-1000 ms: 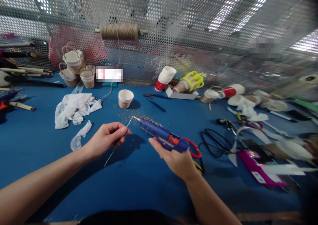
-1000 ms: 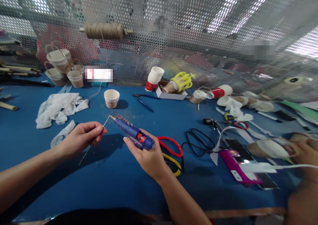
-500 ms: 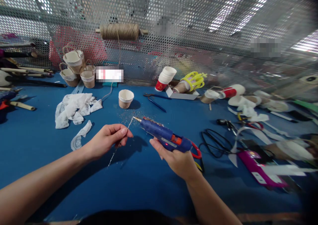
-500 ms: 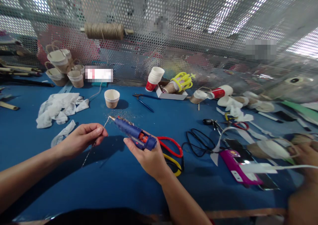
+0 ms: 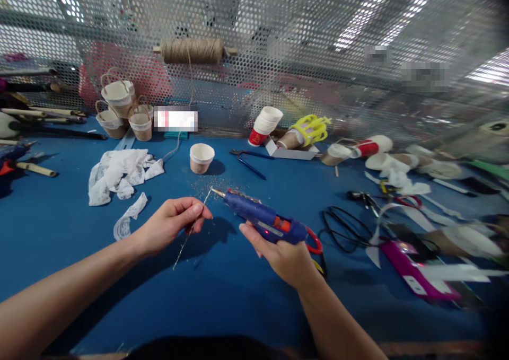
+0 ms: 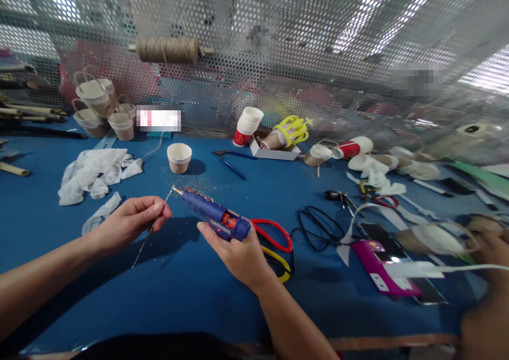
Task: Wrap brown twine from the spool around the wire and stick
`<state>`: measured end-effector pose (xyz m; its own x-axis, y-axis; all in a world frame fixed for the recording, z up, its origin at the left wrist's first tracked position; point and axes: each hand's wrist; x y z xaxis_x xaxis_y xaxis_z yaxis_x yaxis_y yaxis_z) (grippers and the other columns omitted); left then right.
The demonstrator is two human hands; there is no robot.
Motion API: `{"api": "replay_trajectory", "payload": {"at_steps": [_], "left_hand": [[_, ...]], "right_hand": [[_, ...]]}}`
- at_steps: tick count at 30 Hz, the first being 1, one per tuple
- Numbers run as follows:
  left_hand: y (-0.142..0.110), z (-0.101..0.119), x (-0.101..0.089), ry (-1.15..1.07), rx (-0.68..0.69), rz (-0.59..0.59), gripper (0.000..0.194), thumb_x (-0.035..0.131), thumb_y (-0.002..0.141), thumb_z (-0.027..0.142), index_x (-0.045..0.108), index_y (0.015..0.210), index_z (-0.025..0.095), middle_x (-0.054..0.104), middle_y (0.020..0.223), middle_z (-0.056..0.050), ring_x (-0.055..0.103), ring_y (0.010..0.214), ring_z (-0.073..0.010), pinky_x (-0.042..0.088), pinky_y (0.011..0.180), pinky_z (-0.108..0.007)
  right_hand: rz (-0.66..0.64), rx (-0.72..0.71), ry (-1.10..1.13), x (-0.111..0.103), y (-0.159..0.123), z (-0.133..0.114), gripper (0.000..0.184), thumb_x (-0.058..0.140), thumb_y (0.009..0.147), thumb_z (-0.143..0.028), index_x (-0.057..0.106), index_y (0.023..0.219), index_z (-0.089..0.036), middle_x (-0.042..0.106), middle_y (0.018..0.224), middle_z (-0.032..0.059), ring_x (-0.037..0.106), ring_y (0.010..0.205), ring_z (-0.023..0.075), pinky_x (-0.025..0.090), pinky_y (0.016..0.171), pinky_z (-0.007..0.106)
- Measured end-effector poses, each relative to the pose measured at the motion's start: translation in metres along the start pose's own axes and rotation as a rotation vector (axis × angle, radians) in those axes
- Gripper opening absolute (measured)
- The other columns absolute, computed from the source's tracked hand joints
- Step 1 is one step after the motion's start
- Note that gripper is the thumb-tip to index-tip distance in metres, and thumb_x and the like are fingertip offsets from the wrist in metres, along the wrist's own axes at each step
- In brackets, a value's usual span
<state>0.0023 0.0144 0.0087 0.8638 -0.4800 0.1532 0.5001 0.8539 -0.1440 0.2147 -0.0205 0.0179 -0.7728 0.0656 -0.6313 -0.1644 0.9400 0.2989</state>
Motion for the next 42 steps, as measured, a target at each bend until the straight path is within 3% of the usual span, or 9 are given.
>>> {"api": "replay_trajectory", "payload": {"at_steps": [5,12,27,33,38,42], "left_hand": [[0.0,0.0,0.0,0.008,0.0,0.003,0.027,0.047,0.081,0.038,0.058,0.078,0.014,0.048,0.056,0.003,0.039,0.051,-0.0063,0.027,0.051,-0.021],[0.0,0.0,0.0,0.037,0.012,0.009,0.027,0.046,0.081,0.039,0.058,0.077,0.015,0.048,0.056,0.003,0.039,0.051,-0.0066,0.027,0.051,-0.021],[-0.001,0.002,0.001,0.088,0.025,0.032,0.029,0.048,0.079,0.04,0.06,0.076,0.014,0.048,0.056,0.002,0.04,0.053,-0.0076,0.03,0.052,-0.022],[0.0,0.003,0.001,0.117,0.026,0.043,0.028,0.049,0.078,0.041,0.06,0.076,0.015,0.049,0.057,0.002,0.04,0.054,-0.0081,0.03,0.053,-0.022],[0.0,0.003,0.001,0.112,0.026,0.054,0.027,0.05,0.078,0.04,0.059,0.076,0.015,0.048,0.056,0.002,0.039,0.053,-0.0078,0.029,0.053,-0.022],[0.001,0.004,0.002,0.108,0.023,0.066,0.026,0.051,0.077,0.039,0.059,0.074,0.014,0.048,0.055,0.003,0.039,0.053,-0.0075,0.029,0.053,-0.022]], "right_hand": [[0.023,-0.029,-0.014,0.0,0.001,-0.002,0.015,0.056,0.074,-0.026,0.065,0.064,-0.02,0.05,0.039,-0.0047,0.049,0.035,0.0102,0.047,0.042,0.024],[0.033,-0.019,0.029,0.001,0.002,-0.006,0.012,0.058,0.072,-0.026,0.061,0.064,-0.019,0.048,0.037,-0.0054,0.047,0.032,0.0101,0.043,0.034,0.022],[0.056,0.027,0.01,0.0,0.002,-0.004,0.018,0.06,0.072,-0.027,0.056,0.055,-0.02,0.049,0.038,-0.0051,0.05,0.034,0.0109,0.047,0.041,0.024],[0.071,0.02,0.049,0.001,0.003,-0.01,0.011,0.059,0.071,-0.025,0.057,0.062,-0.019,0.049,0.039,-0.0056,0.047,0.032,0.0097,0.043,0.034,0.022],[0.099,-0.015,0.06,0.001,0.005,-0.011,0.011,0.059,0.07,-0.026,0.058,0.063,-0.018,0.057,0.048,-0.002,0.053,0.04,0.0114,0.047,0.041,0.024],[0.086,-0.023,0.011,0.0,0.003,-0.006,0.011,0.059,0.071,-0.029,0.061,0.067,-0.019,0.053,0.044,-0.0033,0.052,0.039,0.0123,0.047,0.041,0.026]]}}
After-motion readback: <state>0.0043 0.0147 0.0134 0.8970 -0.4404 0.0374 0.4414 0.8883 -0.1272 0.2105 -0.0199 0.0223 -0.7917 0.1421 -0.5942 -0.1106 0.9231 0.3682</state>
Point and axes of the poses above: each hand's wrist, its own y-axis towards the middle knuckle, its own x-axis out of the palm, z = x × y
